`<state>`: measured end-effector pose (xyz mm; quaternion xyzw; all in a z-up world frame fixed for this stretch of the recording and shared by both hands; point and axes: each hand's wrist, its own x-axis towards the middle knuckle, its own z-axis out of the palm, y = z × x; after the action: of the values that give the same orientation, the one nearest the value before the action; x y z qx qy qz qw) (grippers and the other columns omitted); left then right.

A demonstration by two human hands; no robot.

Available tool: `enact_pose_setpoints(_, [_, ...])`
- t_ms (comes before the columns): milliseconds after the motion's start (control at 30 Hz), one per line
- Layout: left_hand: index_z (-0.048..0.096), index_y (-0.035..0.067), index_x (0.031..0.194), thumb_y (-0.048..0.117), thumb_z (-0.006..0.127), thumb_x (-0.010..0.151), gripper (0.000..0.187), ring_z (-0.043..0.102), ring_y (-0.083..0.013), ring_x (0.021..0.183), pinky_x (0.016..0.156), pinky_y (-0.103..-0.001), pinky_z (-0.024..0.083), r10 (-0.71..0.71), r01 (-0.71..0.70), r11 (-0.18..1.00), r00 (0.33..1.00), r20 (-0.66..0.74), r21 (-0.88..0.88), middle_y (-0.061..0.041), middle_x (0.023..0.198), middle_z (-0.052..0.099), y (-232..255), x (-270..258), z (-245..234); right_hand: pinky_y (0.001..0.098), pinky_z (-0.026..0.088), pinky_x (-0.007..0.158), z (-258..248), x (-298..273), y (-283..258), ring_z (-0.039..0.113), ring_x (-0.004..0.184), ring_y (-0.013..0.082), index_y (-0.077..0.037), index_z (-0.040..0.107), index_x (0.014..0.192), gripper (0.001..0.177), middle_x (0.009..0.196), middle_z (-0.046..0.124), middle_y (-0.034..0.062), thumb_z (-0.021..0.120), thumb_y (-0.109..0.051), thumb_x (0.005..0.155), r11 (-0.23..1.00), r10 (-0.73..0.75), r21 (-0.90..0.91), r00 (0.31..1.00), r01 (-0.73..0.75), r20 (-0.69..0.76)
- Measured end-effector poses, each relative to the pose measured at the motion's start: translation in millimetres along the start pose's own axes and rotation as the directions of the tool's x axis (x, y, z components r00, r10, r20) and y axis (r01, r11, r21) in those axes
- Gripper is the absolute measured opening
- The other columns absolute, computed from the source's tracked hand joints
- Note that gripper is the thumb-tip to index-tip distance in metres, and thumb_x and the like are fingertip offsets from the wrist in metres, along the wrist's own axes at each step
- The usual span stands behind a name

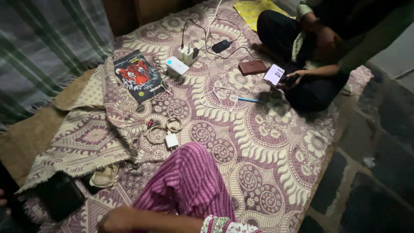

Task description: The person cleans a remote control by wiping it with a small white cloth, turning it over to clean all sides and the battery compartment area.

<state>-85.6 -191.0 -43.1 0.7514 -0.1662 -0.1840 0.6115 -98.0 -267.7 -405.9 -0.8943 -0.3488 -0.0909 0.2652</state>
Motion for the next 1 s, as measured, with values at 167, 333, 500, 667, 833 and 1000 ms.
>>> enact_pose_setpoints(167, [0.063,0.008,0.124,0.072,0.053,0.088,0.075,0.067,-0.0278,0.092,0.081,-0.041,0.056,-0.015,0.012,0.998,0.999,0.044,0.067,-0.013,0.106,0.069,-5,-2,-11,0.0411,0.059,0.081,20,-17,4,0.074,0.098,0.0261,-0.013,0.071,0.111,0.028,0.106,0.072,0.0072,0.057,-0.024,0.09,0.988,0.141,0.06,0.989,-0.139,-0.036])
enact_pose_setpoints(333, [0.064,0.008,0.125,0.07,0.058,0.084,0.075,0.068,-0.0292,0.094,0.083,-0.042,0.056,-0.03,0.021,0.989,0.998,0.059,0.149,-0.014,0.108,0.07,-19,1,4,0.0362,0.056,0.084,9,-25,-15,0.07,0.1,0.0224,-0.006,0.067,0.115,0.025,0.1,0.068,0.0064,0.057,-0.021,0.098,0.978,0.072,-0.182,0.986,-0.098,-0.148])
enact_pose_setpoints(500, [0.064,0.008,0.127,0.069,0.064,0.08,0.077,0.069,-0.0305,0.097,0.084,-0.042,0.057,-0.007,-0.012,0.974,0.997,0.082,0.228,-0.015,0.109,0.07,-24,7,-5,0.0451,0.056,0.075,-121,-67,-84,0.069,0.09,0.0333,-0.008,0.073,0.097,0.019,0.094,0.069,0.0128,0.063,-0.023,0.092,0.917,0.384,-0.019,0.895,-0.399,-0.228])
enact_pose_setpoints(667, [0.064,0.008,0.129,0.067,0.07,0.075,0.08,0.07,-0.0319,0.099,0.085,-0.043,0.057,0.05,-0.076,0.938,0.995,0.085,0.339,-0.017,0.111,0.071,-37,8,-10,0.0377,0.043,0.05,-294,-165,-162,0.052,0.056,0.0158,-0.013,0.062,0.073,0.033,0.063,0.054,0.0007,0.078,-0.032,0.096,0.78,0.168,-0.264,0.596,-0.568,-0.786])
enact_pose_setpoints(833, [0.064,0.009,0.131,0.065,0.076,0.071,0.083,0.071,-0.0333,0.101,0.087,-0.043,0.058,0.152,-0.166,0.792,0.986,0.073,0.588,-0.018,0.113,0.072,-35,-5,-34,0.0323,0.046,0.049,-318,-234,-200,0.051,0.057,0.0143,-0.011,0.059,0.079,0.04,0.069,0.055,0.0024,0.071,-0.046,0.093,0.694,0.279,-0.198,0.512,-0.692,-0.812])
enact_pose_setpoints(1000, [0.065,0.009,0.132,0.064,0.081,0.067,0.087,0.071,-0.0346,0.103,0.088,-0.044,0.059,0.182,-0.182,0.462,0.977,0.109,0.868,-0.019,0.115,0.073,-63,26,-95,0.0369,0.039,0.052,-289,-256,-218,0.047,0.054,0.0181,-0.012,0.06,0.074,0.028,0.062,0.049,0.0025,0.065,-0.027,0.098,0.79,0.265,-0.115,0.505,-0.602,-0.821])
